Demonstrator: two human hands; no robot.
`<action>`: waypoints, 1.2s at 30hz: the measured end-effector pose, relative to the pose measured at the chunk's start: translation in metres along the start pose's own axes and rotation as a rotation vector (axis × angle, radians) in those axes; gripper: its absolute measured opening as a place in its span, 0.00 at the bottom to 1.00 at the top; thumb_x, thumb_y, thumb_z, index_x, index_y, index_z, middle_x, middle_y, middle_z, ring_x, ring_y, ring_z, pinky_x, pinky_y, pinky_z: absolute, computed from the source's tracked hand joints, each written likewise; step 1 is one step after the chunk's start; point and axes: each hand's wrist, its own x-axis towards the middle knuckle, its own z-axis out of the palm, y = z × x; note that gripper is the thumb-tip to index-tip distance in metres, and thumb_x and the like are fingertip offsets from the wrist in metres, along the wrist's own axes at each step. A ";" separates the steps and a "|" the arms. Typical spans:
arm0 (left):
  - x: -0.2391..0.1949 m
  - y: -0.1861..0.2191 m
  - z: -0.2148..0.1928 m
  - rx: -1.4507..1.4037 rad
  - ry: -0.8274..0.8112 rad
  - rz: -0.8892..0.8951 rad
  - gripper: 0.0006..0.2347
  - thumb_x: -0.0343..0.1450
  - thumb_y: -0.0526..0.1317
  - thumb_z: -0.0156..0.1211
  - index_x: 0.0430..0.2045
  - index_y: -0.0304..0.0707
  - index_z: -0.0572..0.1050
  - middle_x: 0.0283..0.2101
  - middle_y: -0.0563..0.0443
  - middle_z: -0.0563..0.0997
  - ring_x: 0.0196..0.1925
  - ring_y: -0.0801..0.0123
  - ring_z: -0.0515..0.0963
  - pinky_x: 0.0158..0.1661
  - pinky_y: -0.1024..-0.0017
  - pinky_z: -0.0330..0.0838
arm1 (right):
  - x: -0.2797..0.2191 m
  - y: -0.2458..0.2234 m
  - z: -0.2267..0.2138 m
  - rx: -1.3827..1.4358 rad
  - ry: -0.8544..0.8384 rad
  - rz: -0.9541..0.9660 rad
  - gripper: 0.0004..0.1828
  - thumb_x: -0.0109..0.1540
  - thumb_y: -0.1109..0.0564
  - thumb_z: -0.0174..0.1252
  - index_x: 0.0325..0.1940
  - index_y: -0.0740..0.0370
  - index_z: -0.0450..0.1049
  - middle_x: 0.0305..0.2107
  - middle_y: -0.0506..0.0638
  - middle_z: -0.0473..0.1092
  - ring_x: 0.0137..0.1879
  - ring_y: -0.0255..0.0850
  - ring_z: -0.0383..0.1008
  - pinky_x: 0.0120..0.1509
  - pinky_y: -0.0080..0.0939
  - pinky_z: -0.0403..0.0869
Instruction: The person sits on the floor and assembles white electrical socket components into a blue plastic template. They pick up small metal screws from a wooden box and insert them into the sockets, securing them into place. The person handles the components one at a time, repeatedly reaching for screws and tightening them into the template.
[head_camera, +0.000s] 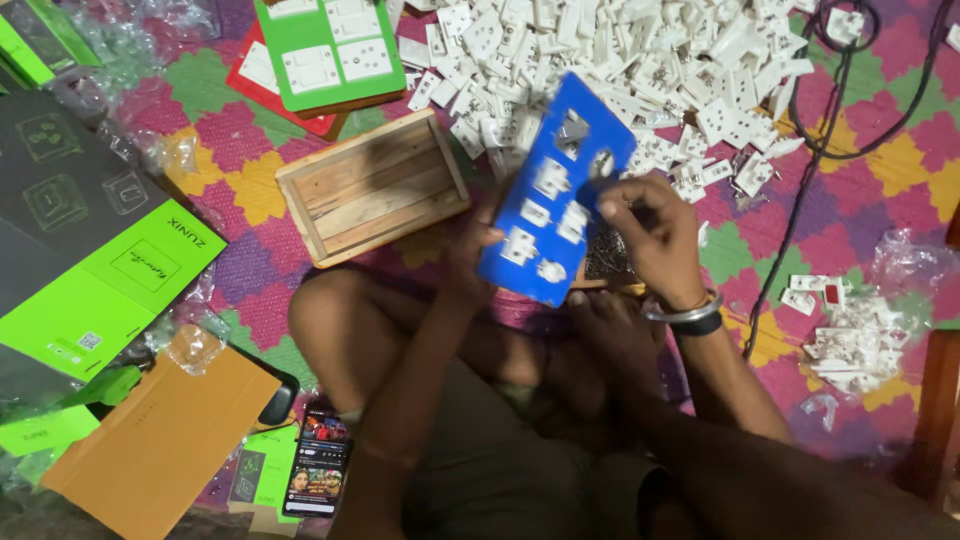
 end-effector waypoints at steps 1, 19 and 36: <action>0.007 0.009 0.014 -0.347 -0.074 -0.147 0.33 0.67 0.43 0.54 0.70 0.32 0.60 0.66 0.40 0.71 0.65 0.61 0.74 0.65 0.65 0.69 | 0.007 -0.006 0.000 -0.001 -0.014 -0.018 0.04 0.65 0.63 0.65 0.44 0.66 0.79 0.41 0.49 0.73 0.48 0.36 0.72 0.56 0.36 0.70; 0.009 0.066 0.073 -0.113 -0.228 -0.255 0.36 0.64 0.42 0.47 0.73 0.27 0.57 0.68 0.38 0.70 0.67 0.61 0.72 0.67 0.67 0.65 | 0.015 -0.034 -0.003 -0.144 -0.136 -0.084 0.05 0.62 0.65 0.65 0.43 0.64 0.80 0.44 0.52 0.71 0.55 0.43 0.71 0.62 0.41 0.69; 0.008 0.060 0.073 -0.062 -0.229 -0.255 0.38 0.63 0.42 0.48 0.73 0.25 0.57 0.69 0.40 0.69 0.66 0.64 0.71 0.67 0.70 0.63 | -0.008 -0.047 0.018 -0.273 0.077 -0.198 0.05 0.65 0.65 0.62 0.45 0.67 0.78 0.47 0.56 0.72 0.54 0.48 0.74 0.58 0.43 0.72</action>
